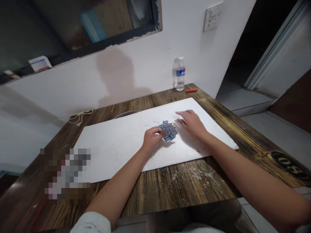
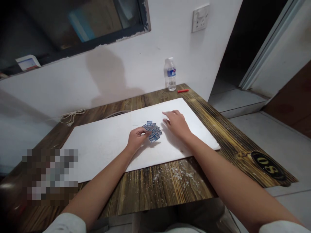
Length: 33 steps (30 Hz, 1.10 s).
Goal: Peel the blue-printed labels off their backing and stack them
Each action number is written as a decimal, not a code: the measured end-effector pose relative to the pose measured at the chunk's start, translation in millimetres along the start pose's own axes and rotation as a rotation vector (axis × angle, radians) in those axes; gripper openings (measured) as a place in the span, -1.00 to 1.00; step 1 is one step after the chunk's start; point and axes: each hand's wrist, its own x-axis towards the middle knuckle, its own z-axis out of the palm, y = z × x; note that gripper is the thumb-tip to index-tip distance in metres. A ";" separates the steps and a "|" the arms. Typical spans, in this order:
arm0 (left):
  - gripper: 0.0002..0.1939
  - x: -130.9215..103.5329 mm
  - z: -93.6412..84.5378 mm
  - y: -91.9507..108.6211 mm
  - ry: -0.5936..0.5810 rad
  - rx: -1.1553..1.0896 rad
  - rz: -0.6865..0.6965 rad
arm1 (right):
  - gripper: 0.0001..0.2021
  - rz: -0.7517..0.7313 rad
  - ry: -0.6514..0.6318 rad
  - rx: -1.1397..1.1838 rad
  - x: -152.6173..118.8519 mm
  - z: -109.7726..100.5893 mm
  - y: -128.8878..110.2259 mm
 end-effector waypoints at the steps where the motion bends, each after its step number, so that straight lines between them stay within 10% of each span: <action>1: -0.73 0.0 0.1 -0.1 0.007 -0.015 -0.003 | -0.60 -0.023 -0.053 -0.084 -1.4 3.7 3.2; 8: -0.74 0.7 -0.3 -1.0 0.047 -0.067 -0.044 | -0.70 -0.114 -0.303 -0.311 -5.5 10.4 4.4; 33: -0.70 1.9 -0.5 -4.7 0.098 -0.117 -0.114 | -0.75 -0.223 -0.381 -0.395 -2.3 -1.9 -5.2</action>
